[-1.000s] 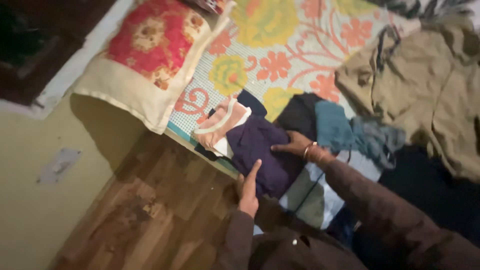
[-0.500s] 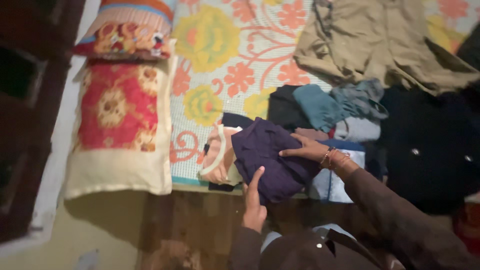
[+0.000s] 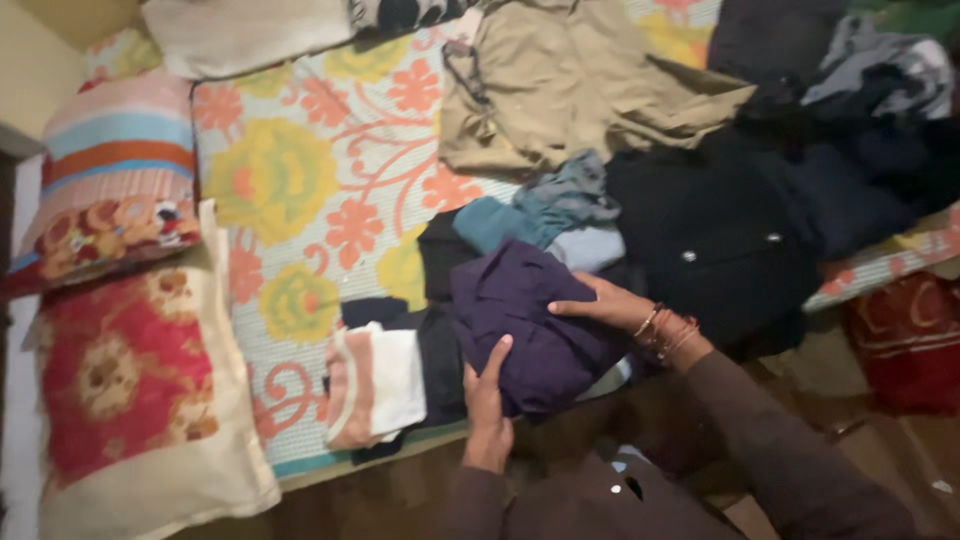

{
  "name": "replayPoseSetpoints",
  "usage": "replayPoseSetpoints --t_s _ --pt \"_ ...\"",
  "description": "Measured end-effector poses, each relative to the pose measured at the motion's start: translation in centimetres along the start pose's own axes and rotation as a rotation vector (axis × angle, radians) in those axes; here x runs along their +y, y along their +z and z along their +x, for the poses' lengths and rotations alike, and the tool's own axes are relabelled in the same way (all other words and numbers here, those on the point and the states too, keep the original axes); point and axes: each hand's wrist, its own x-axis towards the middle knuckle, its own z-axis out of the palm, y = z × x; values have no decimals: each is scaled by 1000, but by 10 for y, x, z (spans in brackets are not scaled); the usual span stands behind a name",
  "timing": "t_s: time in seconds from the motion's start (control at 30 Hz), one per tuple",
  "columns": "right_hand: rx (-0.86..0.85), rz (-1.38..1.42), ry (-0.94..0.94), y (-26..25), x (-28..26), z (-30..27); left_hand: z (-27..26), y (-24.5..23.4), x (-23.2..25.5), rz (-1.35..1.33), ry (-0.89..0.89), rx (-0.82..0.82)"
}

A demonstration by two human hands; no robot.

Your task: The person organizes a pile of clothing by picking up items one at a time, such as a blue plaid shirt, a purple garment, and various other shirts and pants, and placing them into sorted stacks on a bed and an adjacent surface.

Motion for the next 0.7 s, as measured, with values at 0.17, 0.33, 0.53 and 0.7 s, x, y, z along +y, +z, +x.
replayPoseSetpoints --t_s 0.17,0.33,0.53,0.7 --pt "43 178 -88 -50 19 -26 -12 50 -20 -26 49 -119" --pt "140 174 -158 -105 47 -48 -18 104 -45 -58 -22 -229" --pt "274 304 -49 -150 78 -85 -25 160 -54 100 -240 -299" --pt "410 448 -64 -165 104 -103 -7 192 -70 207 -231 -443"
